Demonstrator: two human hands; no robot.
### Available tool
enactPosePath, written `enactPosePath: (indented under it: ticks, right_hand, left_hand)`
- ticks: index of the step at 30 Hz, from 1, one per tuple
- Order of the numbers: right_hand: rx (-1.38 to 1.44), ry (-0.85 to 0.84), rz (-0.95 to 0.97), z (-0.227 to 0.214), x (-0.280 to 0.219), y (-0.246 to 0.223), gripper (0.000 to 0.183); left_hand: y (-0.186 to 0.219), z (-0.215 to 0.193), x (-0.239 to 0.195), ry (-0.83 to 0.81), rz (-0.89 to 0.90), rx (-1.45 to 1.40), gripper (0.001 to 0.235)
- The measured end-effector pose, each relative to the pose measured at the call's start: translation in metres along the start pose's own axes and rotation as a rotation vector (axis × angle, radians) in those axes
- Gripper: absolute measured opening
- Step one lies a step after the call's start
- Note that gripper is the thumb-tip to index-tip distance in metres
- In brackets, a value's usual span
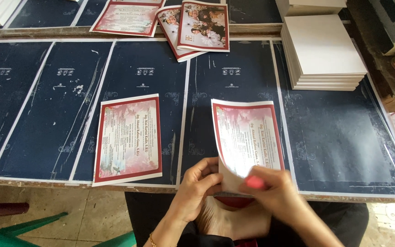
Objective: A person in a print shop finishing area is manually folding printed sheets and white paper inserts, using a red tool to crease the folds and then stacking them.
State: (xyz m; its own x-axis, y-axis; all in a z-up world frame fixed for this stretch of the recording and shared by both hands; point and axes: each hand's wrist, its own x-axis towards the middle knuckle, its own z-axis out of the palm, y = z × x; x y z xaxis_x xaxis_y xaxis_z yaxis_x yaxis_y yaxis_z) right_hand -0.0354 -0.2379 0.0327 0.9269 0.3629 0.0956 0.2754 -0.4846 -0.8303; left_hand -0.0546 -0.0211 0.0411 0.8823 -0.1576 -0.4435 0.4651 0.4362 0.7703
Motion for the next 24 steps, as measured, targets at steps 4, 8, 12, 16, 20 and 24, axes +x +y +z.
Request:
enactPosePath:
  ticks: [4, 8, 12, 16, 20, 24]
  right_hand:
    - [0.466, 0.279, 0.417, -0.067, -0.01, 0.046, 0.011]
    - [0.47, 0.421, 0.599, -0.142, -0.046, 0.103, 0.028]
    - [-0.025, 0.336, 0.83, -0.194, -0.05, 0.177, 0.026]
    - [-0.592, 0.36, 0.494, -0.224, 0.036, 0.186, 0.027]
    - [-0.813, 0.362, 0.417, -0.235, 0.157, 0.167, 0.058]
    - [-0.768, 0.344, 0.574, -0.258, 0.223, 0.215, 0.105]
  left_hand:
    - [-0.003, -0.018, 0.013, 0.138, 0.16, 0.289, 0.04]
    - [0.012, -0.033, 0.014, 0.243, 0.229, 0.609, 0.044]
    - [0.024, -0.029, 0.015, 0.245, 0.174, 0.646, 0.045]
    - [0.027, -0.024, 0.012, 0.191, 0.123, 0.881, 0.048]
    - [0.023, -0.018, 0.002, 0.199, 0.146, 0.984, 0.053]
    - [0.013, -0.025, 0.003, 0.246, 0.154, 1.07, 0.047]
